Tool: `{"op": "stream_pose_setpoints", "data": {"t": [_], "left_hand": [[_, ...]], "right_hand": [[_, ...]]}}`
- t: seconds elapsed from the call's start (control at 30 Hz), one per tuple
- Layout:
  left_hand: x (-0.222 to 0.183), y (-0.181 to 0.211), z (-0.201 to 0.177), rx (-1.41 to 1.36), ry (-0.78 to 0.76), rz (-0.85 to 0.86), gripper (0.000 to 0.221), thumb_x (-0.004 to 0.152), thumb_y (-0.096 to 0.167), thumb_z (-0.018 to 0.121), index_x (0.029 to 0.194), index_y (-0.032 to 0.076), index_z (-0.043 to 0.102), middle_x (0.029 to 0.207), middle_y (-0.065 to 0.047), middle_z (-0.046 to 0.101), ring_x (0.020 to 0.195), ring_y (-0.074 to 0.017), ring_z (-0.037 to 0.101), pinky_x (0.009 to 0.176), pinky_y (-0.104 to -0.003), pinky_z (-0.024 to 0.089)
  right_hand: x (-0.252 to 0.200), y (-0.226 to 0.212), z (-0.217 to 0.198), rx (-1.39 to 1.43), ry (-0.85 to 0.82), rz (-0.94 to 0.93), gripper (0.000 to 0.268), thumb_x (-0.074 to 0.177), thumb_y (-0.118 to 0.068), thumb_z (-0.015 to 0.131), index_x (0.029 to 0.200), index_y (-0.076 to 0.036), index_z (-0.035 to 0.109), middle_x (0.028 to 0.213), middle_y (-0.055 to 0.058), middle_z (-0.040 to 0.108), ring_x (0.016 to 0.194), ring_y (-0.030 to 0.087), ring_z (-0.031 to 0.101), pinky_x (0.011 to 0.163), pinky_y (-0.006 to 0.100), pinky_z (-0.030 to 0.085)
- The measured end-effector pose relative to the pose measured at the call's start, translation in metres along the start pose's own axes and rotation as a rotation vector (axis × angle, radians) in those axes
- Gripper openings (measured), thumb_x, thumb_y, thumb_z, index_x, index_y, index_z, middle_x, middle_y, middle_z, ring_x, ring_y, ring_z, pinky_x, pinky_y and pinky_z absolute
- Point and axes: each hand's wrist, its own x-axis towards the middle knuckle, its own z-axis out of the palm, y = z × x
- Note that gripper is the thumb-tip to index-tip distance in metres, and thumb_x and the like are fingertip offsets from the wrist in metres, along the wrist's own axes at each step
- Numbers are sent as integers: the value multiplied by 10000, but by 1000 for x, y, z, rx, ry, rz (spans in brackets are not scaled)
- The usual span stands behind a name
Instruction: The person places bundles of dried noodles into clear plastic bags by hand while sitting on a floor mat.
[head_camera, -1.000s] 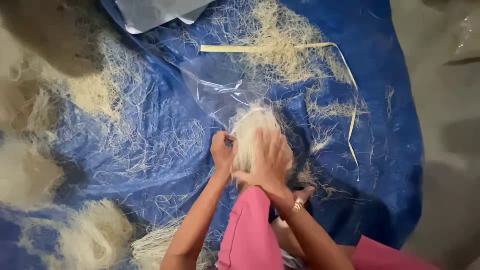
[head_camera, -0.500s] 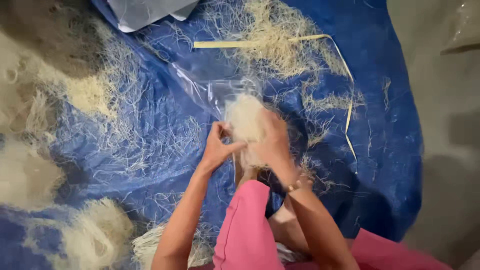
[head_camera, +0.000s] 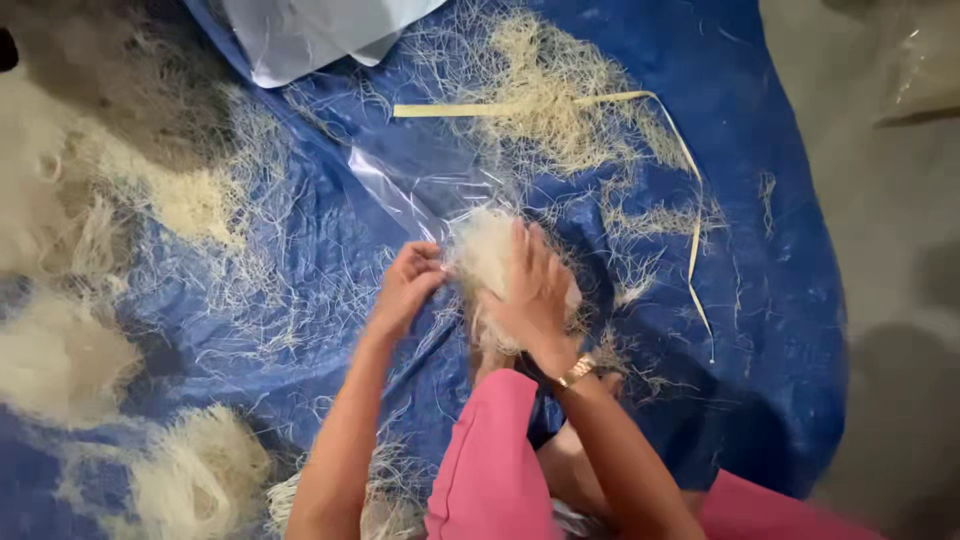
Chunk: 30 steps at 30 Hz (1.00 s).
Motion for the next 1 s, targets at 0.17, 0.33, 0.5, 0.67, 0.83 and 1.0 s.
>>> {"op": "stream_pose_setpoints", "data": {"t": [0.17,0.33,0.5,0.67,0.83,1.0], "left_hand": [[25,-25,35,1049,492,128,114,816,335,697,917,287,718,679,-24,723,718,-316,718,720,-438,539],[27,-5,46,749,432,255,134,897,211,657,978,185,760,791,-91,741,779,-268,691,716,-411,555],[51,-21,39,155,365,174,107,841,101,719,940,105,760,825,-11,708,776,-83,572,682,-271,513],[57,-1,46,343,287,226,102,818,94,747,909,117,786,750,-34,703,713,-94,576,651,-269,497],[0,6,49,825,91,623,95,858,246,793,927,187,766,797,-40,691,795,-268,634,759,-366,487],[-3,20,25,803,19,521,160,844,270,801,953,174,734,798,-33,712,777,-253,666,749,-353,492]], "right_hand": [[-9,3,29,-194,149,-47,1035,730,-197,762,1608,-166,215,1593,169,337,1342,552,362,1061,646,295],[-14,22,52,-388,461,-349,932,678,-246,705,1539,-104,377,1549,117,407,1121,508,451,856,552,381],[-13,20,63,-423,420,-391,1011,639,-186,696,1573,-126,314,1600,111,332,1204,573,382,906,646,339],[-18,-15,28,-578,197,-358,695,500,-310,880,1157,-150,721,1433,143,527,1210,635,398,923,679,324],[5,9,28,-403,85,-166,336,752,-181,712,1063,-69,650,1074,157,505,872,338,429,754,460,307],[6,8,6,-185,75,-183,318,757,-268,755,1013,-97,675,1017,67,615,1092,351,456,905,525,364]]}}
